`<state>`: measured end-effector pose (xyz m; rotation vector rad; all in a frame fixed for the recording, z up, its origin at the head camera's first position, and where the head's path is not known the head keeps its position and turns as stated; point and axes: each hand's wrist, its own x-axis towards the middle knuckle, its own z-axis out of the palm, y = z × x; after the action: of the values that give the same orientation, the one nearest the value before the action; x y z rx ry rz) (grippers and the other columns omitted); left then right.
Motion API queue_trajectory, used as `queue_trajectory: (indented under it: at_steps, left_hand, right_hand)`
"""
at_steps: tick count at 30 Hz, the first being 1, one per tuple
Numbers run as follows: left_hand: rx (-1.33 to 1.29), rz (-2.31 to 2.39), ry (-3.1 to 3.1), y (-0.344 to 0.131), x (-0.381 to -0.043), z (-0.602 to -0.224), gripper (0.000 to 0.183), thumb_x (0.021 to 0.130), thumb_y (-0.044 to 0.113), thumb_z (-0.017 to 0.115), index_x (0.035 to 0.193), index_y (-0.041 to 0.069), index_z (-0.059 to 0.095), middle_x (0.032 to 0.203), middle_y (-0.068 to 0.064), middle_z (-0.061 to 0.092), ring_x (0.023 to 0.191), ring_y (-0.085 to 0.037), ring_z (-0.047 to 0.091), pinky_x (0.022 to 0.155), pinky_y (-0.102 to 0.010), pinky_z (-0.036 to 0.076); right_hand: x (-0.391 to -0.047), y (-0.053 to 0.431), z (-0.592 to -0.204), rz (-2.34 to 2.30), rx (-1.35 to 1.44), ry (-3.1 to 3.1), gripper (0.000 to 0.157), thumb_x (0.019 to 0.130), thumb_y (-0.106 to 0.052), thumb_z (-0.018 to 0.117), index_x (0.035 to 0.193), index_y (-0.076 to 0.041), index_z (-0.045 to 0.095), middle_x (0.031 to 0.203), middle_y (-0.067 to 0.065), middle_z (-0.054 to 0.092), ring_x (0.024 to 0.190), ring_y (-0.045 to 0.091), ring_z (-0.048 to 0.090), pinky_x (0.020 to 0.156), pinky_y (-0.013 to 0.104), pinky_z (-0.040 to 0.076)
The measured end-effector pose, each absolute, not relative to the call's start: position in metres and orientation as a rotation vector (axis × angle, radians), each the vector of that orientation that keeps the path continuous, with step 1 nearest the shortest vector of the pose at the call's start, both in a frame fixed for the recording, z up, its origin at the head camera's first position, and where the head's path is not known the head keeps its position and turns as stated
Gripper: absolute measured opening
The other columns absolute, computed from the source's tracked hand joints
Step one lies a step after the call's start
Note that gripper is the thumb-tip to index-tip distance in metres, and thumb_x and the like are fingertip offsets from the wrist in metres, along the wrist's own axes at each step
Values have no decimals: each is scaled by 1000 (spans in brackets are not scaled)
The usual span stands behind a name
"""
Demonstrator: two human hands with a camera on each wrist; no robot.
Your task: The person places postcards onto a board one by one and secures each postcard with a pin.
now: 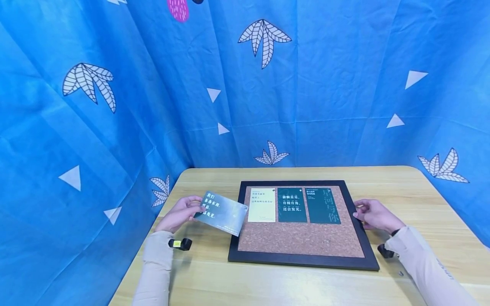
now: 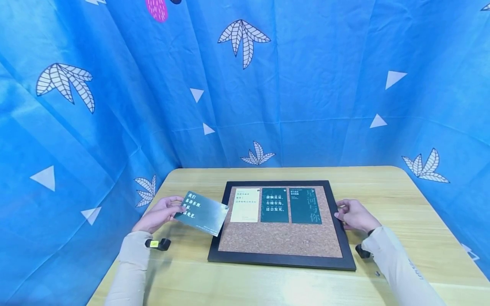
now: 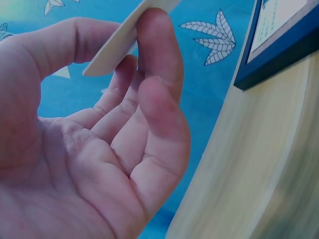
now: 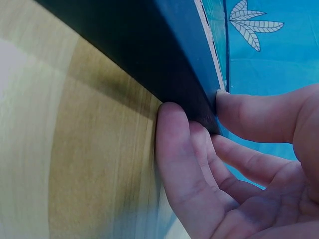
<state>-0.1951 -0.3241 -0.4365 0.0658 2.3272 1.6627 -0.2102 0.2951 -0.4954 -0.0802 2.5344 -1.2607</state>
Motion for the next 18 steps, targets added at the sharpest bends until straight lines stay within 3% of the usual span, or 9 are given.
queue_trajectory:
  at_steps: [5,18]
  left_hand:
    - [74,1674,2312,-315,-195,-434,29,95,8,68,121,-1,59,90,6,71,64,-2,53,63,-21,48]
    - [111,1748,2225,-295,-196,-433,25,93,5,71,116,2,62,87,6,75,66,-4,61,64,-20,52]
  right_hand:
    - [-210,295,-495,-1265,-78,2533,51,103,-6,56,145,18,38,107,19,57,82,20,60,63,35,58]
    - [-210,295,-495,-1268,-66,2527,51,103,-7,56,145,18,38,107,20,57,81,21,59,62,34,57]
